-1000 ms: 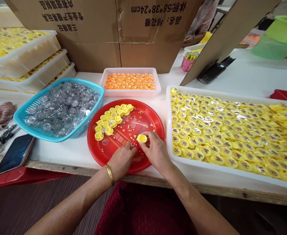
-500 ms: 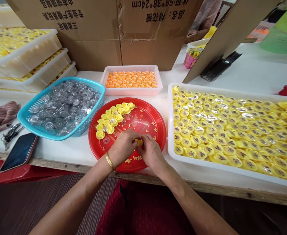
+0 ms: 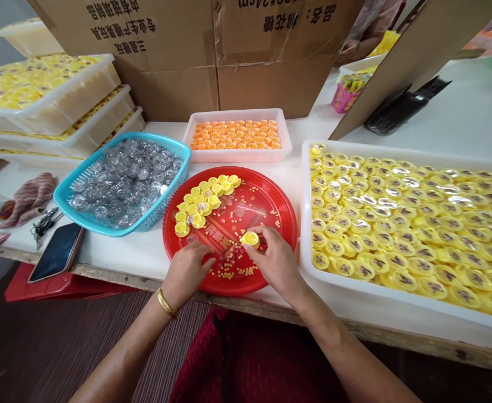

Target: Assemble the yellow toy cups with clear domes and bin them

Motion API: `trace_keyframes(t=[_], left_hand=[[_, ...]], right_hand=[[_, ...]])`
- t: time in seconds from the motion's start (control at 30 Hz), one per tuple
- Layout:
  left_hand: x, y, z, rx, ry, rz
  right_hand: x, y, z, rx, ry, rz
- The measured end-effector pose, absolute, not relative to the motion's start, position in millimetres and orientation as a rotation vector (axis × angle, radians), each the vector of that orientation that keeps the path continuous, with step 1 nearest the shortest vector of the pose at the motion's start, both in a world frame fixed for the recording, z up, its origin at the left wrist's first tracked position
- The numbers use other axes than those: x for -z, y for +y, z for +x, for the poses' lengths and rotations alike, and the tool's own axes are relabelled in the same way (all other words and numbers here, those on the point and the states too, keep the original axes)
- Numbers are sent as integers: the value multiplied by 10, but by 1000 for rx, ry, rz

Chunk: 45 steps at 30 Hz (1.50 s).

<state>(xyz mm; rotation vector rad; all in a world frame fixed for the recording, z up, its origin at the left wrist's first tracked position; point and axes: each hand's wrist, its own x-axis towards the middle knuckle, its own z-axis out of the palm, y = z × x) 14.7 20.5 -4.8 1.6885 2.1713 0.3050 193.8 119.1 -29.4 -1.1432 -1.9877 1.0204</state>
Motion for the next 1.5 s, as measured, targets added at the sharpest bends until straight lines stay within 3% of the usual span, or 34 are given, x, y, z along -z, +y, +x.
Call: trace_keyframes(t=[0.37,0.63,0.77,1.13,1.33,1.5], left_hand=[[-153,352,-91,-322,2540,1725],[-88,209,-139,147,2480,1839],[35,215,54,148,2506,1819],[88,312,36,-204,2434,1724],[87,277,-22,-48,2366,1806],[93,290,-65,-126,2441,1660]], right_hand=[[282,1193,2048,-1522,-1542,-1151],[203,1111,1993,-1861,-1374,-1091],[167,1067,1931,-2001,-1314,-1029],[202,1065,1842,-2021,-1332,-1022],[221,1080,1842,-2120,-1229,-973],[244,1094,1850,-2087,-1259,-964]])
